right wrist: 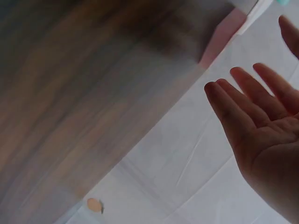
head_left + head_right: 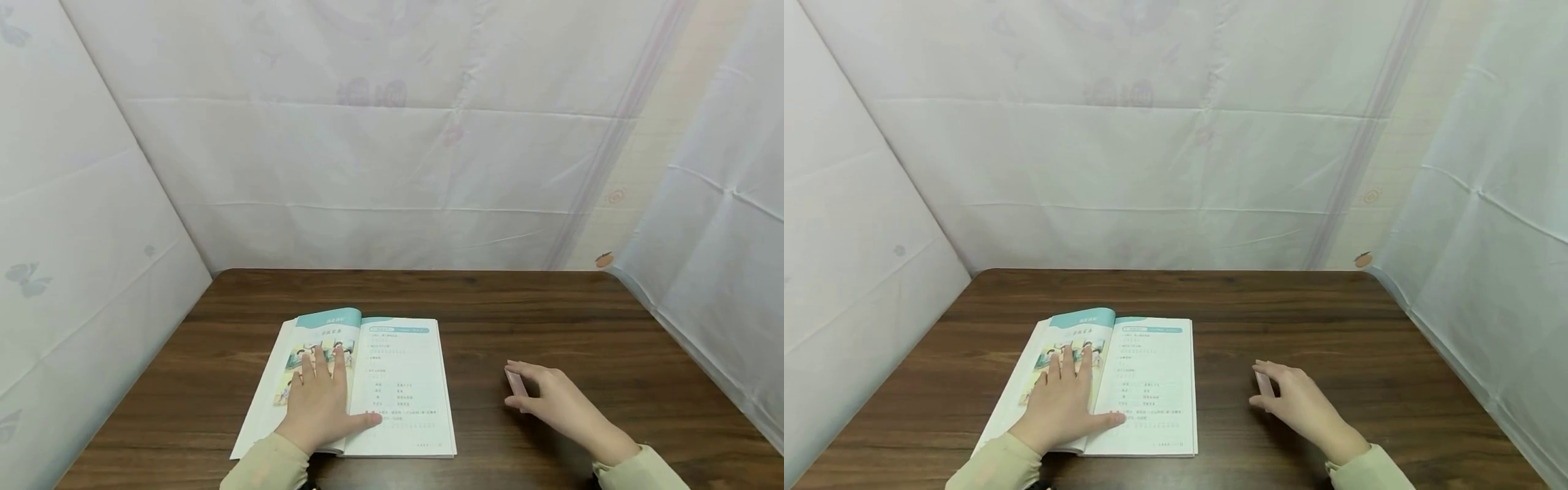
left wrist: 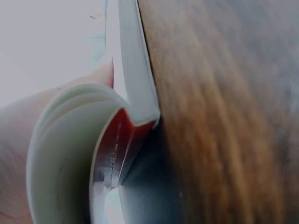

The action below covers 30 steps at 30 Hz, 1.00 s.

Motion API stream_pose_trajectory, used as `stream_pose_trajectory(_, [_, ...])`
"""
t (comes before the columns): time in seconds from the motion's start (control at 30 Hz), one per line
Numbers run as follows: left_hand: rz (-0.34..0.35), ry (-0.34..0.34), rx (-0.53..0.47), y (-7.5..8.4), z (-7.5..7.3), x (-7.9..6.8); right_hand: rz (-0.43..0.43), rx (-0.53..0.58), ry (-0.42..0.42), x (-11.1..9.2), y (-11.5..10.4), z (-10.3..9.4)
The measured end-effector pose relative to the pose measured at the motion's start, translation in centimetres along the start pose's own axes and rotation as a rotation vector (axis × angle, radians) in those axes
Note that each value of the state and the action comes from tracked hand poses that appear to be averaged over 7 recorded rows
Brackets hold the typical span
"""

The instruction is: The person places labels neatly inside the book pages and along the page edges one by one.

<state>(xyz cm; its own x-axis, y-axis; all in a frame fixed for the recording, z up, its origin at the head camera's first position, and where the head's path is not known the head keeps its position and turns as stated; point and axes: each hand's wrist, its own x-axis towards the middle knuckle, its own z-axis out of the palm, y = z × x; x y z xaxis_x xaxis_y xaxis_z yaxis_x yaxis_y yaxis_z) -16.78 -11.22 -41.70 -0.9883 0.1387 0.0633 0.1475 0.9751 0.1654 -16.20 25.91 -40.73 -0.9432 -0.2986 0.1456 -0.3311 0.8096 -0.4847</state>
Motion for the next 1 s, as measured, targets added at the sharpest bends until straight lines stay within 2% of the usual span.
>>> stream_pose_trajectory(0.37, [-0.023, -0.032, -0.007, 0.2, -0.2, 0.0, -0.051, -0.030, -0.091, -0.7, 1.8, -0.5])
stream_pose_trajectory(0.57, [-0.031, -0.042, -0.014, 0.2, -0.2, -0.1, -0.029, -0.038, -0.108, -0.7, 2.1, -0.4])
stream_pose_trajectory(1.0, [-0.030, -0.054, -0.040, 0.2, 0.1, 0.3, -0.073, -0.060, -0.142, -0.5, 2.2, -0.7])
